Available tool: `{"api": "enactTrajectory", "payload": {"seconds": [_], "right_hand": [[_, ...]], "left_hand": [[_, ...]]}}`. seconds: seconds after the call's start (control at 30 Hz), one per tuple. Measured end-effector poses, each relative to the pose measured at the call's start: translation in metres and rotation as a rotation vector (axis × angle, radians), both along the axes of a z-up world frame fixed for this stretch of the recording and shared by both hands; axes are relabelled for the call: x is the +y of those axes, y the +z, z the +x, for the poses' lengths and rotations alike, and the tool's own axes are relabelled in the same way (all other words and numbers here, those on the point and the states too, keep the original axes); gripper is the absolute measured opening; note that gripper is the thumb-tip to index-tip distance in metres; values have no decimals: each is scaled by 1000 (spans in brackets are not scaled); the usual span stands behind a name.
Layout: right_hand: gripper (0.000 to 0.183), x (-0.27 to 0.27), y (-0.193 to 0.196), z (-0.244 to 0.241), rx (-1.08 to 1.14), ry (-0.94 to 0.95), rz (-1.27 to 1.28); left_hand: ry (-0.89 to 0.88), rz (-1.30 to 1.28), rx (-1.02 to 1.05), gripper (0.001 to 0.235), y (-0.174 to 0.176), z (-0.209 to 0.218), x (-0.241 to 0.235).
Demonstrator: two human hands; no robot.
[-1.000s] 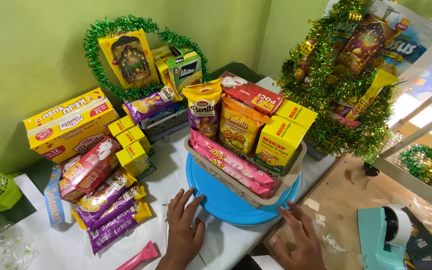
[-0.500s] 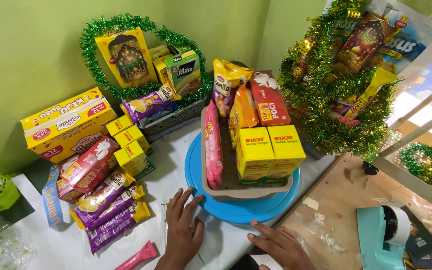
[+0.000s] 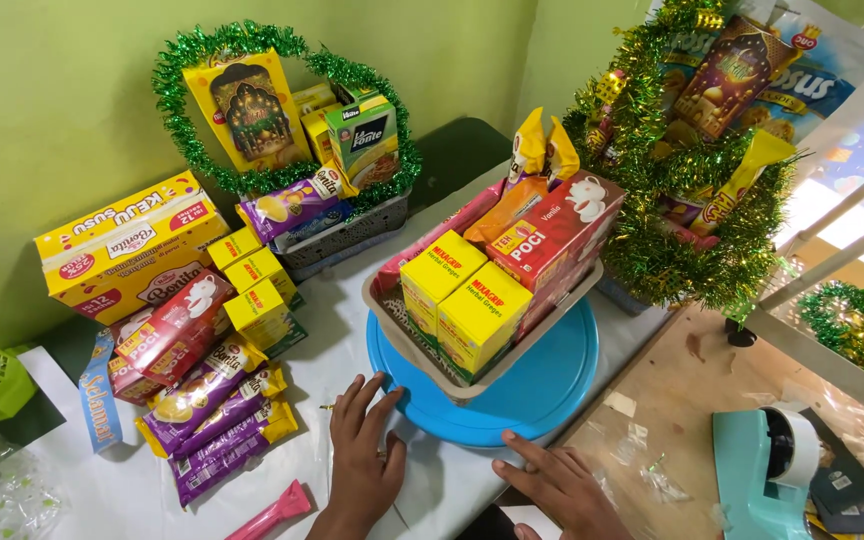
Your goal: Assembling a gift hamper by arranging various snack boxes and packets in a basket and securing them.
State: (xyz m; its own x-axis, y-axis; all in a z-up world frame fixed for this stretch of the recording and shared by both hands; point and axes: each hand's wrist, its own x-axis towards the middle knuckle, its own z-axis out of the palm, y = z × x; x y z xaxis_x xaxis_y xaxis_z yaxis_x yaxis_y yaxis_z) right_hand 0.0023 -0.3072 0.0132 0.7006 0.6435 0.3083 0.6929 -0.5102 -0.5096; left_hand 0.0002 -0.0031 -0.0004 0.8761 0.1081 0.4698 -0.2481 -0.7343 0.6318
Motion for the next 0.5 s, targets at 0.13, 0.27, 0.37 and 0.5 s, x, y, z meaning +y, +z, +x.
{"api": "enactTrajectory", "payload": {"seconds": [0.13, 0.27, 0.37, 0.5], "right_hand": [[57, 2, 4, 2, 6, 36, 3], [60, 3, 2, 3, -100, -40, -49], [60, 0, 4, 4, -110, -259, -54], [75, -11, 11, 16, 24, -685, -185]], "left_hand": [[-2, 6, -2, 57, -1, 0, 0], [-4, 9, 1, 58, 0, 0, 0], [-2, -1, -19, 57, -1, 0, 1], [-10, -14, -48, 60, -1, 0, 2]]}}
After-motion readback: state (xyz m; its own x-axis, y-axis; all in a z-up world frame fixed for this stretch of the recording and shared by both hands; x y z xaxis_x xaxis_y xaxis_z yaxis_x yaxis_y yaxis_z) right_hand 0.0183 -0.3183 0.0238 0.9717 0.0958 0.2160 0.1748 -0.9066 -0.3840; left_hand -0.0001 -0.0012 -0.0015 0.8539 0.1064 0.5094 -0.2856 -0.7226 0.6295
